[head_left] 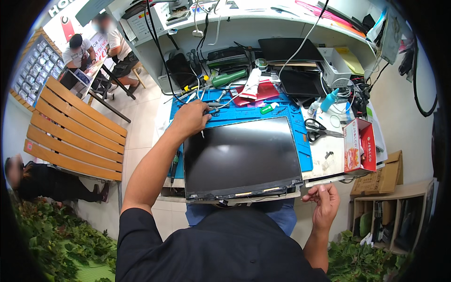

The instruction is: The person replaces a laptop screen by detaching the panel, using a screwdriver to secure small screws, and connecting thin cables at a repair bench.

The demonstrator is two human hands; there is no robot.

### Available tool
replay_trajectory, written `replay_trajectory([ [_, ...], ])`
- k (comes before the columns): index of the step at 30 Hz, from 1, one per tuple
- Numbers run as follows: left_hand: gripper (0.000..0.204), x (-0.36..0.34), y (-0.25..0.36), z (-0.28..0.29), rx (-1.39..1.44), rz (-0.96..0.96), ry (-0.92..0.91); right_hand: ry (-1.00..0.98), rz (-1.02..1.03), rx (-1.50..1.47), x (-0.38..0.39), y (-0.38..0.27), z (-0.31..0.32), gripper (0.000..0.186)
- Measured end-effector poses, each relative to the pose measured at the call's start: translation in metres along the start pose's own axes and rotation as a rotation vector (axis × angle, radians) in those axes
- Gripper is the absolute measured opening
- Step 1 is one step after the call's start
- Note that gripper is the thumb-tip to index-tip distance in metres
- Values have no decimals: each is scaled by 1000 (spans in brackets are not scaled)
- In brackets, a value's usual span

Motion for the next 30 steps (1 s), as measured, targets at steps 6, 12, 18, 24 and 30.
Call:
replay_trajectory([
  [6,22,3,-5,-13,28,44,-17,-112,168,115,8,-48,-43,17],
  [12,22,8,-14,-17,75,71,36,-272,380,510,-13,-92,-129,11],
  [18,25,6,-9,-2,312,114,62,-459,726,756,-78,-99,-272,21],
  [24,25,0,-2,11,359,82,96,-704,50,858,-179,-23,-360,43],
  [30,23,7,-9,14,341,27,74,-872,-70,700,-193,11,-379,23],
])
Point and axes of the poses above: each hand's wrist, its own x-axis away from the middle knuckle, its own z-axis out of the back of the hand, y = z × x, the point moved 10 cm from there along -x, towards the middle knuckle, and after that the axes turned 12 degrees about -z, right-handed, at the moved point
